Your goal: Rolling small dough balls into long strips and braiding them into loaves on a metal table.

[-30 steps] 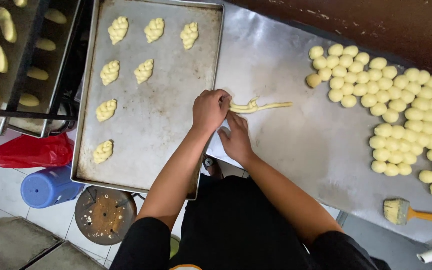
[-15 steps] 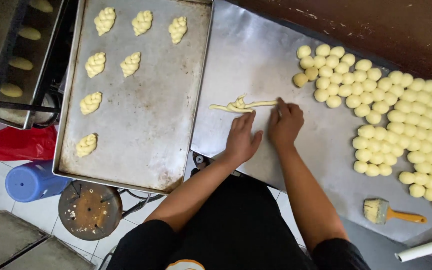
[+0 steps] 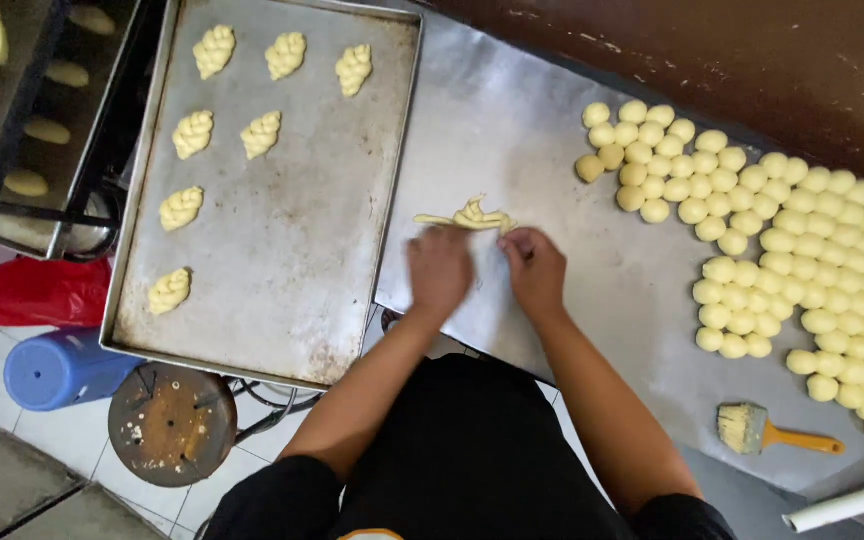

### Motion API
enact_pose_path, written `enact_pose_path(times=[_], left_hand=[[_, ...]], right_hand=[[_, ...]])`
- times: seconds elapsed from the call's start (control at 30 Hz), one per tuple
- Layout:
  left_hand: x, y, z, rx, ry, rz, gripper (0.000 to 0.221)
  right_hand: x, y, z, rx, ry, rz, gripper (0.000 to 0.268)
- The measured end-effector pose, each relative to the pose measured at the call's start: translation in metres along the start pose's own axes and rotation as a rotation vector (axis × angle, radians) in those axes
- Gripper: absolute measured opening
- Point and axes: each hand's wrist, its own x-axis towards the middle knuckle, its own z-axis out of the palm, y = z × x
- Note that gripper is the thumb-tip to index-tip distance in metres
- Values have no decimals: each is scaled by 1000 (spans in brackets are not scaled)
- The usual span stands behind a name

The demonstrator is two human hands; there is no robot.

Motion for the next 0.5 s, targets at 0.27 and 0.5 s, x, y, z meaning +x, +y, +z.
enact_pose_path(times=[0.27,0.5], left_hand=[[23,-59,-33,27,184,-63,5],[26,-25,-48,-370,228,-170,24]], right_hand=[[-30,-24,55,126,-182,-292,32],[-34,-17,87,-473,-199,-450,37]])
